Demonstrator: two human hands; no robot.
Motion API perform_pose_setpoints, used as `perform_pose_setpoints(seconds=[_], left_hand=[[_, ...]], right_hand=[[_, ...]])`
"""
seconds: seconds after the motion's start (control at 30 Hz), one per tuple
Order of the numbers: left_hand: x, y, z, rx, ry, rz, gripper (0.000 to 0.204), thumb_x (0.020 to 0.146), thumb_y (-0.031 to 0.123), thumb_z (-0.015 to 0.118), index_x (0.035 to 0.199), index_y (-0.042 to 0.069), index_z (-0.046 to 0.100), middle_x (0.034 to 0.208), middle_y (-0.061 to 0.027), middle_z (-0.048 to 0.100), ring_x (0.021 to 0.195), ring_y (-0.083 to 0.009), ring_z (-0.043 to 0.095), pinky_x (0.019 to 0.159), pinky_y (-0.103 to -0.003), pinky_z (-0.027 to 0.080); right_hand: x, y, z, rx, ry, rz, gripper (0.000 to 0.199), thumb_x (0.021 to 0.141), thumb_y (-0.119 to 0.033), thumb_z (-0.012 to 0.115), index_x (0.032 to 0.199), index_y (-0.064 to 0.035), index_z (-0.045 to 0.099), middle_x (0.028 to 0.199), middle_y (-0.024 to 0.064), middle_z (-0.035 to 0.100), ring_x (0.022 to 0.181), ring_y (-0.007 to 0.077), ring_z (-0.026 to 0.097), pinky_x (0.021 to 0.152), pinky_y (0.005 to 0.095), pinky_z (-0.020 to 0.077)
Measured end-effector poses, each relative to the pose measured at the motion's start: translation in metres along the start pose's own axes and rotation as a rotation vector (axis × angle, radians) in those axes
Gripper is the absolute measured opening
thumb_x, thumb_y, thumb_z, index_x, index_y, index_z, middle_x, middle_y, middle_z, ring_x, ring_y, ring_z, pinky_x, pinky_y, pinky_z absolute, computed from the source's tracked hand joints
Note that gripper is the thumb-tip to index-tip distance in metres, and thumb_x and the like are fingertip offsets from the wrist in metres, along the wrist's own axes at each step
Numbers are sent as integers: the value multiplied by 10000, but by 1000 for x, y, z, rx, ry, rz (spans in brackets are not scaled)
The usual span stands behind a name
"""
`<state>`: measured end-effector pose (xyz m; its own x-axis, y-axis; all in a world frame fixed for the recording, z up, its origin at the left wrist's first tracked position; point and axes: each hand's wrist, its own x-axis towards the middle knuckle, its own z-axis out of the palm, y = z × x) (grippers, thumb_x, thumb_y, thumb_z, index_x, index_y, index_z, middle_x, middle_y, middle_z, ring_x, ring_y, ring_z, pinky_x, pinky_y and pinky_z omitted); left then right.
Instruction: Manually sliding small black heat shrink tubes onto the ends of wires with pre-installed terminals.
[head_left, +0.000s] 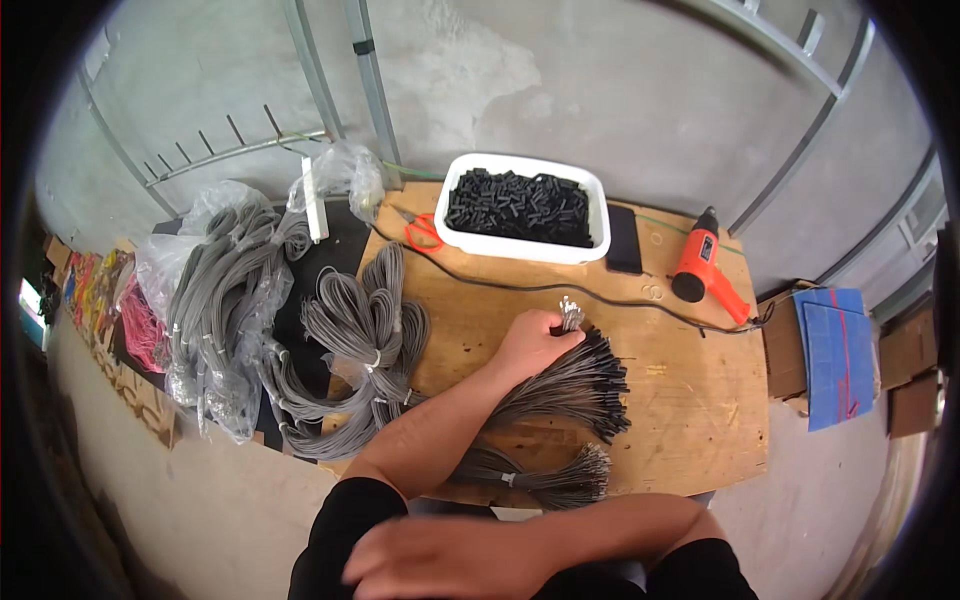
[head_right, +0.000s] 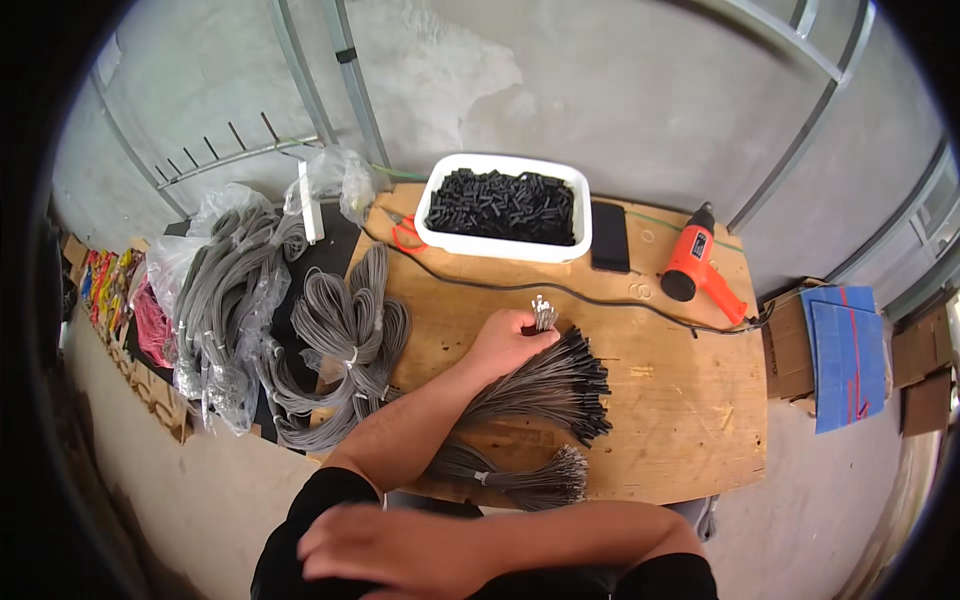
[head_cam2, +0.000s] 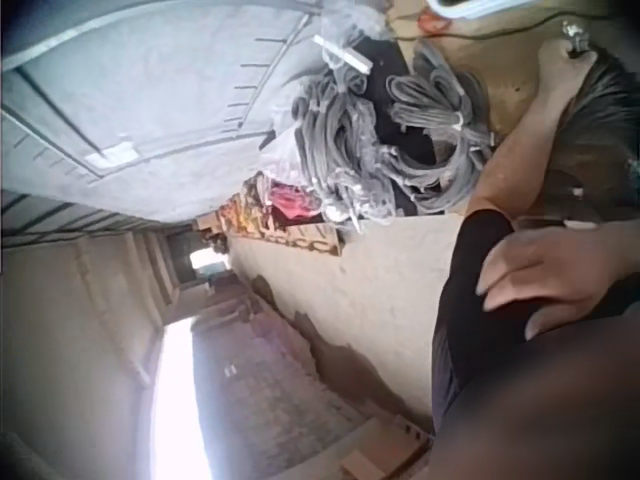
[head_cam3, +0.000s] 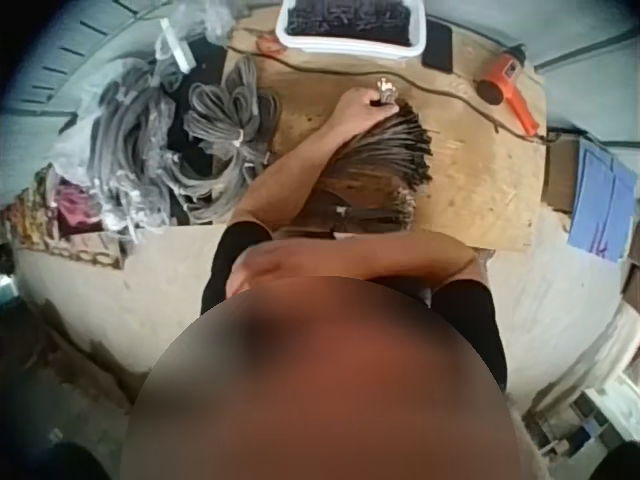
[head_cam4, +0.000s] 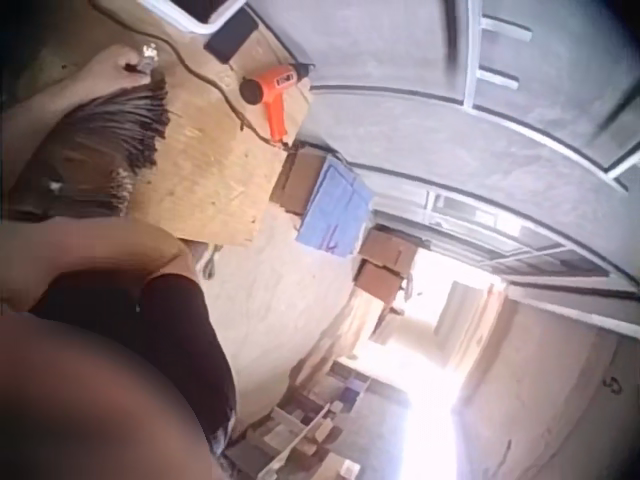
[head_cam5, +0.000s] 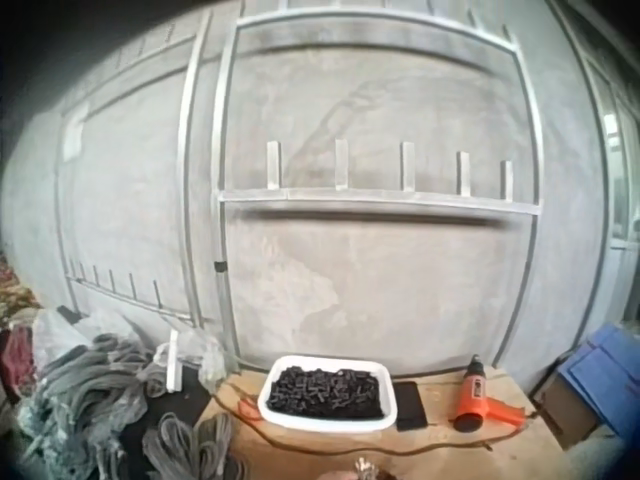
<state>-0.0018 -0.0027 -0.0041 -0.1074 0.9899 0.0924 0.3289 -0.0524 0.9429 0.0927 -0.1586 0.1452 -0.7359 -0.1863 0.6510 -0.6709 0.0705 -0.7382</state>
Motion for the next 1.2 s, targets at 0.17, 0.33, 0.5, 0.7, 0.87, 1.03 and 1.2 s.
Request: perform_pose_setpoints(seconds=[0.17,0.33,0.5,0.7,0.87,1.03,1.2], left_hand=[[-3,-3,-3,-42,23,-14,343,862,302,749,896,-36,699,732,-184,677,648,-276,665,629,-370,493],[4,2,4,-45,-26,-48,290,887,277,746,930,-10,732,714,-63,693,645,-118,629,614,-297,477],[2,-7,2,51,-4,28,331,863,321,757,888,-7,733,691,-86,695,613,-155,645,606,-321,485],[6,-20,3,-212,11,-36,286,861,276,761,873,-9,735,695,-70,693,628,-125,644,594,-306,486],[2,-18,4,-311,9,-62,216,853,193,777,883,-17,735,714,-36,692,634,-101,622,591,-266,468],[6,-3,12,-368,-6,-85,169,868,150,763,844,-13,721,701,-24,659,629,-99,590,586,-258,434],[1,-4,5,-355,4,-81,135,878,105,740,846,-22,707,698,-13,630,623,-96,564,587,-260,422]], right_hand=[[33,22,43,124,-5,-209,358,1039,-343,505,1132,-4,577,1136,191,559,1057,366,547,927,455,439],[-5,65,37,21,-16,-22,288,1031,-298,476,1078,-21,538,1120,176,523,1060,363,509,943,464,394],[31,35,57,175,62,-246,371,1069,-313,465,1074,10,648,1093,186,595,1004,353,575,895,449,459],[-1,76,51,-81,118,-71,365,1066,-316,474,1100,13,628,1063,178,591,1016,350,569,895,450,450],[22,50,72,86,59,-316,380,1074,-319,449,1117,20,615,1073,180,573,988,359,551,883,477,445],[-13,84,58,-74,199,-137,378,1065,-330,471,1161,7,612,1093,199,591,988,378,569,875,499,455],[-1,64,87,438,135,-20,288,1072,-252,479,1219,-34,598,1247,177,561,1209,346,514,1030,452,393]])
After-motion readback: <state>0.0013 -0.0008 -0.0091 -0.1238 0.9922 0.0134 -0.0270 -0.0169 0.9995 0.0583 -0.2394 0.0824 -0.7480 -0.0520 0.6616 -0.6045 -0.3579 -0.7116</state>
